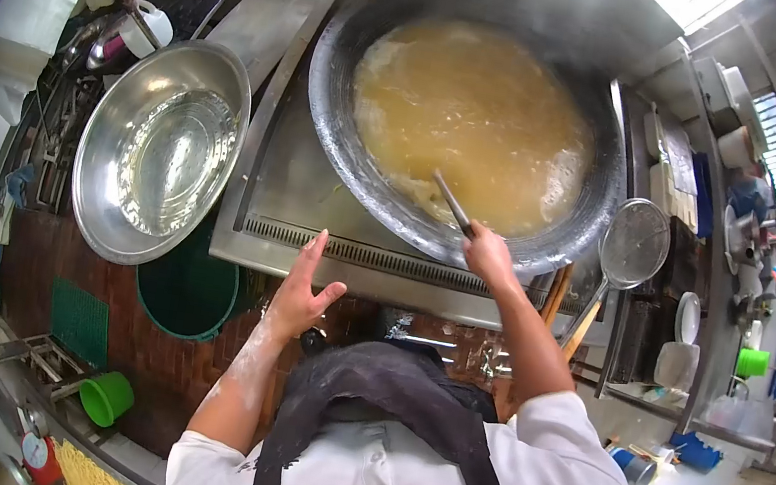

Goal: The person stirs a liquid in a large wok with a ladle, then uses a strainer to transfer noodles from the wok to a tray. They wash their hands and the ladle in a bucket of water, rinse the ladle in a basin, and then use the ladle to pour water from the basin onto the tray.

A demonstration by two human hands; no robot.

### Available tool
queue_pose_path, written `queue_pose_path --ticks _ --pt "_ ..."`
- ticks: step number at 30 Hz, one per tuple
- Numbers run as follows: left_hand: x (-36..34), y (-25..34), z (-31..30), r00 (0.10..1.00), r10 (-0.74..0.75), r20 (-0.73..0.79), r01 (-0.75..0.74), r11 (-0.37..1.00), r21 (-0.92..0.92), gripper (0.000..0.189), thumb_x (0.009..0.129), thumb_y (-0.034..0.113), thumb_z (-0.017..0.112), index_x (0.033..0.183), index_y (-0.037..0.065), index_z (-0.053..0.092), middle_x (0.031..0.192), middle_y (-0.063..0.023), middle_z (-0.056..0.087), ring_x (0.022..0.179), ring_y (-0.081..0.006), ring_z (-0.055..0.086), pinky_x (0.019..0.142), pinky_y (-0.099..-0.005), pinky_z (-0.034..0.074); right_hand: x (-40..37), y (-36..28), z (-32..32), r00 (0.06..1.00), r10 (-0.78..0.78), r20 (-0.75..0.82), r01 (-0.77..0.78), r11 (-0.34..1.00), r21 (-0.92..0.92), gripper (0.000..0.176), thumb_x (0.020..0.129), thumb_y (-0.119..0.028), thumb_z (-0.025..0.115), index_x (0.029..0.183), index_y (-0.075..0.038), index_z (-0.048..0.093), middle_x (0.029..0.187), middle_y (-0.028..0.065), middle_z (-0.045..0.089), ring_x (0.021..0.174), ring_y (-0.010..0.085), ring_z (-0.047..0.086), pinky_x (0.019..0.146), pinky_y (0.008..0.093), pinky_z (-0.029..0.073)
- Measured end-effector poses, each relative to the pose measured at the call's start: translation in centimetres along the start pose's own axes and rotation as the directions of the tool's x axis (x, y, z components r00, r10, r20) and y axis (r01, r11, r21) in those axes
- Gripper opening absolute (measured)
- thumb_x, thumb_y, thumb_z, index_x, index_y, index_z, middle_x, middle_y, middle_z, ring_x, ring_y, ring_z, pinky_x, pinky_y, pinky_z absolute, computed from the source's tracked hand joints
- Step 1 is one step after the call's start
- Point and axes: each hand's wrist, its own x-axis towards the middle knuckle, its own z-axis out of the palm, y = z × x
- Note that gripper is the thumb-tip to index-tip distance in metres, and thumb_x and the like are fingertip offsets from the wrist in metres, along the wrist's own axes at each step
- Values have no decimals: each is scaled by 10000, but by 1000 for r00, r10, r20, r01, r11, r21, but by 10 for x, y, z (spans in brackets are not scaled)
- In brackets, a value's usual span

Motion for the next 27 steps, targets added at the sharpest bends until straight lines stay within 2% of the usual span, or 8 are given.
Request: queue_pose_path --ticks 4,10,13,15,17,21,23,27 --pt "-12 -2 5 997 -46 -63 46 999 -3 882 894 432 670 1528 10 224 1547 -235 302 1447 -392 258 1186 -441 214 121 -20 43 981 150 -124 -139 985 98 314 902 -191 492 1193 -138 600 1074 246 664 1033 454 612 880 540 490" --pt "-25 5 7 989 -104 -103 109 993 42 890 885 427 682 1530 18 225 1532 -250 316 1432 -407 284 1179 -447 232 264 -29 -10 952 268 -147 -250 960 130 330 880 -169 557 1177 -65 654 1241 218 630 1170 393 595 971 468 499" --pt "-30 6 6 989 -104 -101 107 994 29 884 884 415 687 1530 21 229 1527 -257 319 1431 -405 285 1178 -444 235 302 -5 -55 937 329 -116 -298 928 223 236 863 -228 624 909 -23 730 908 187 725 845 287 717 702 392 554" --pt "-31 11 3 991 -85 -105 87 996 13 879 886 409 687 1529 22 231 1528 -254 319 1434 -400 281 1179 -442 235 281 4 -89 948 311 -62 -275 903 329 246 875 -239 630 868 -6 706 706 138 665 615 228 653 542 386 494" --pt "-30 17 -2 995 -49 -90 51 999 19 872 891 402 684 1529 19 229 1530 -250 318 1437 -394 278 1179 -440 234 238 27 -114 974 225 16 -182 744 643 251 890 -243 628 808 -9 667 578 76 552 473 175 534 440 375 409" --pt "-25 14 -9 997 57 -52 -57 998 -1 863 898 389 680 1528 11 226 1535 -241 312 1439 -386 277 1179 -438 232 104 47 -149 983 66 -171 30 863 504 253 923 -239 576 807 -26 648 574 -1 485 435 108 437 389 330 338" --pt "-20 18 -13 997 78 -20 -78 997 9 861 902 385 678 1526 3 223 1535 -240 311 1440 -382 277 1180 -436 231 33 50 -172 972 203 -117 -123 866 485 257 934 -246 594 942 -8 691 605 -11 506 474 94 454 431 311 372" --pt "-5 14 -14 990 130 51 -130 991 4 863 904 390 675 1527 5 219 1533 -240 312 1440 -383 276 1181 -434 230 -87 96 -199 969 144 -202 -70 940 335 349 889 -258 647 1137 -19 697 625 8 565 534 113 524 498 301 436"
